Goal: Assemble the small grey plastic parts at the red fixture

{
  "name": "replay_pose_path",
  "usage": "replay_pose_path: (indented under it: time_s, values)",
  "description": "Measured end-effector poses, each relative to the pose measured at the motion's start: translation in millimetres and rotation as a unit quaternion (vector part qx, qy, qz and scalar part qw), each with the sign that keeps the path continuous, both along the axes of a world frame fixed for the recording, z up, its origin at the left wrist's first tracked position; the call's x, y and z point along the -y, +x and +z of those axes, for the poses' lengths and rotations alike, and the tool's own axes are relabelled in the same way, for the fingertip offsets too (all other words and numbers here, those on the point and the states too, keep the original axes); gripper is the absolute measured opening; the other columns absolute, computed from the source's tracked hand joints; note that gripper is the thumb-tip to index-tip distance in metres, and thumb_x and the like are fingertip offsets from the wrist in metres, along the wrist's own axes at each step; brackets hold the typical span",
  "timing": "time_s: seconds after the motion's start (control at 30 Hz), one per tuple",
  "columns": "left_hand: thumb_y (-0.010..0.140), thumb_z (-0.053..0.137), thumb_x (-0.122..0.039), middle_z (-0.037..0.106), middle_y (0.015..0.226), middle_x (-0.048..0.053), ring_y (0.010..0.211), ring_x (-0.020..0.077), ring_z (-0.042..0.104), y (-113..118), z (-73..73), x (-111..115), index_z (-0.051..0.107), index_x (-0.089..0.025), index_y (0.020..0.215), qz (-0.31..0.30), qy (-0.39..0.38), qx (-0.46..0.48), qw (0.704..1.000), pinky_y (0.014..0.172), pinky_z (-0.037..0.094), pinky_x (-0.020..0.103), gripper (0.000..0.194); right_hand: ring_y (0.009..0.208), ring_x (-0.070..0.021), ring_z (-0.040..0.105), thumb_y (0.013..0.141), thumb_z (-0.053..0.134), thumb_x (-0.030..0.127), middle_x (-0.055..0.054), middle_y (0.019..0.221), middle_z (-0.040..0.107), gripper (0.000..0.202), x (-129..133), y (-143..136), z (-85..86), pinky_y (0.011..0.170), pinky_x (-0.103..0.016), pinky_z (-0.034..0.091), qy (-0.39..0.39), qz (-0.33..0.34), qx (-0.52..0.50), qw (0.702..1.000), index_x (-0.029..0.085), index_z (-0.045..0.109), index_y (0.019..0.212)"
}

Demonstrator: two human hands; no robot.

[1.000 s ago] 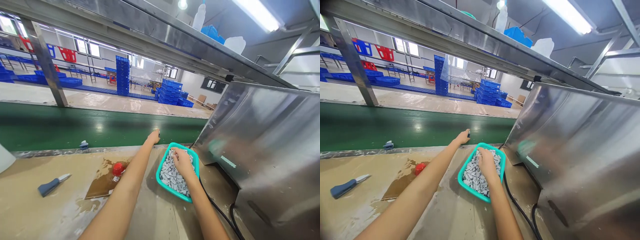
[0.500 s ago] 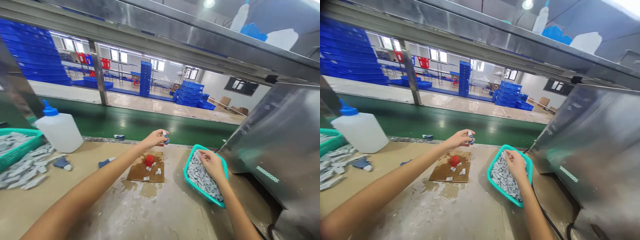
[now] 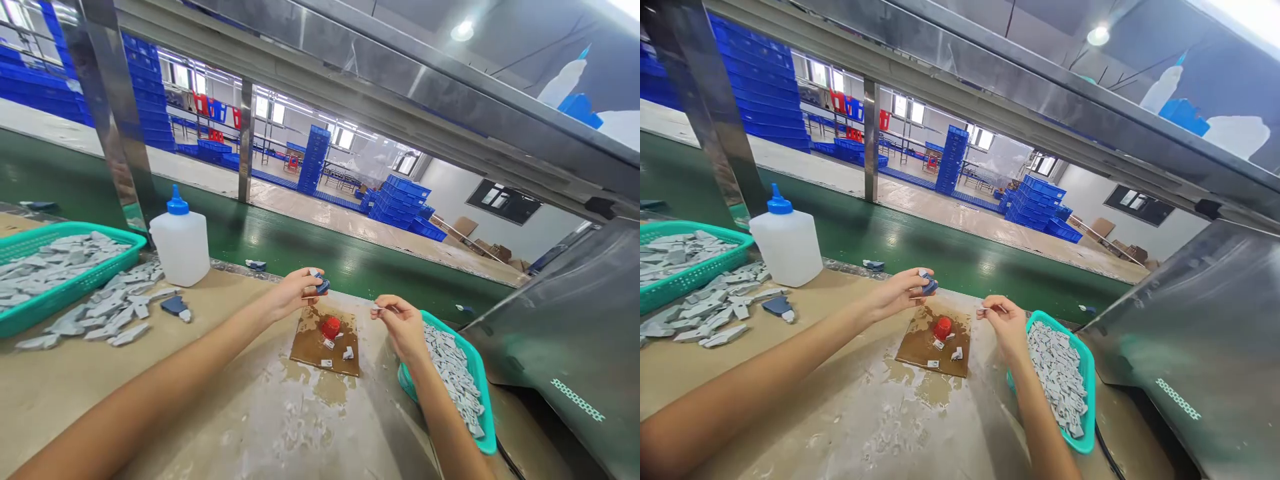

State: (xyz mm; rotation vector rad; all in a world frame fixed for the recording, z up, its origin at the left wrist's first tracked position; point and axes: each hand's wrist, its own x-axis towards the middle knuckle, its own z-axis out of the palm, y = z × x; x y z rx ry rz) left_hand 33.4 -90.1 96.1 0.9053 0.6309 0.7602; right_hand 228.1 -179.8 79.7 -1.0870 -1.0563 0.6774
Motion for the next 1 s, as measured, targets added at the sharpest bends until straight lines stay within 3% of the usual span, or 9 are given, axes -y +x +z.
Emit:
replay_pose_path:
  time_s: [0.1, 0.23, 0.37, 0.53, 1.0]
  values:
    - [0.056, 0.066, -0.018, 0.060, 0.067, 0.001, 0.064, 0.0116, 0.057, -1, -1.5, 0, 0.051, -0.017, 0.079, -0.003, 0.004, 0.012, 1.000, 0.058, 0.036, 0.023, 0.027, 0.057, -0.0118, 0.058, 0.048, 0.072, 0.021, 0.001, 0.070, 0.056, 0.016, -14, -20, -12.0, 0.060, -0.027, 0.049, -0.036, 0.027, -0.032, 0.998, 0.018, 0.062, 0.060]
    - [0.057, 0.064, -0.015, 0.059, 0.067, 0.002, 0.063, 0.0118, 0.057, -2, -4.7, -4, 0.051, -0.017, 0.079, -0.007, 0.003, 0.024, 1.000, 0.058, 0.036, 0.023, 0.026, 0.061, -0.0132, 0.058, 0.053, 0.070, 0.022, 0.000, 0.068, 0.057, 0.010, -18, -25, -23.8, 0.063, -0.029, 0.050, -0.046, 0.048, 0.004, 0.998, 0.019, 0.063, 0.058]
    - [0.059, 0.062, -0.013, 0.059, 0.066, 0.002, 0.063, 0.0121, 0.058, -2, -7.9, -7, 0.051, -0.017, 0.079, -0.004, -0.007, 0.029, 1.000, 0.057, 0.037, 0.023, 0.024, 0.065, -0.0152, 0.057, 0.054, 0.067, 0.019, -0.002, 0.066, 0.061, 0.004, -14, -18, -29.3, 0.064, -0.030, 0.049, -0.044, 0.014, 0.117, 0.992, 0.019, 0.063, 0.055]
    - [0.059, 0.063, -0.014, 0.059, 0.068, 0.002, 0.064, 0.0121, 0.058, -3, -8.2, -4, 0.051, -0.017, 0.079, -0.002, -0.016, 0.019, 1.000, 0.057, 0.036, 0.022, 0.023, 0.064, -0.0176, 0.057, 0.057, 0.063, 0.019, -0.005, 0.065, 0.065, 0.005, -10, -18, -36.0, 0.060, -0.031, 0.046, -0.101, -0.021, 0.262, 0.960, 0.019, 0.067, 0.059]
    - [0.062, 0.061, -0.013, 0.060, 0.068, 0.003, 0.065, 0.0124, 0.057, -3, -14.3, 1, 0.050, -0.016, 0.082, -0.013, -0.002, -0.001, 1.000, 0.057, 0.037, 0.023, 0.023, 0.066, -0.0181, 0.060, 0.065, 0.055, 0.014, -0.005, 0.071, 0.067, 0.014, -5, -22, -33.3, 0.061, -0.030, 0.047, -0.098, -0.013, 0.406, 0.909, 0.020, 0.068, 0.067]
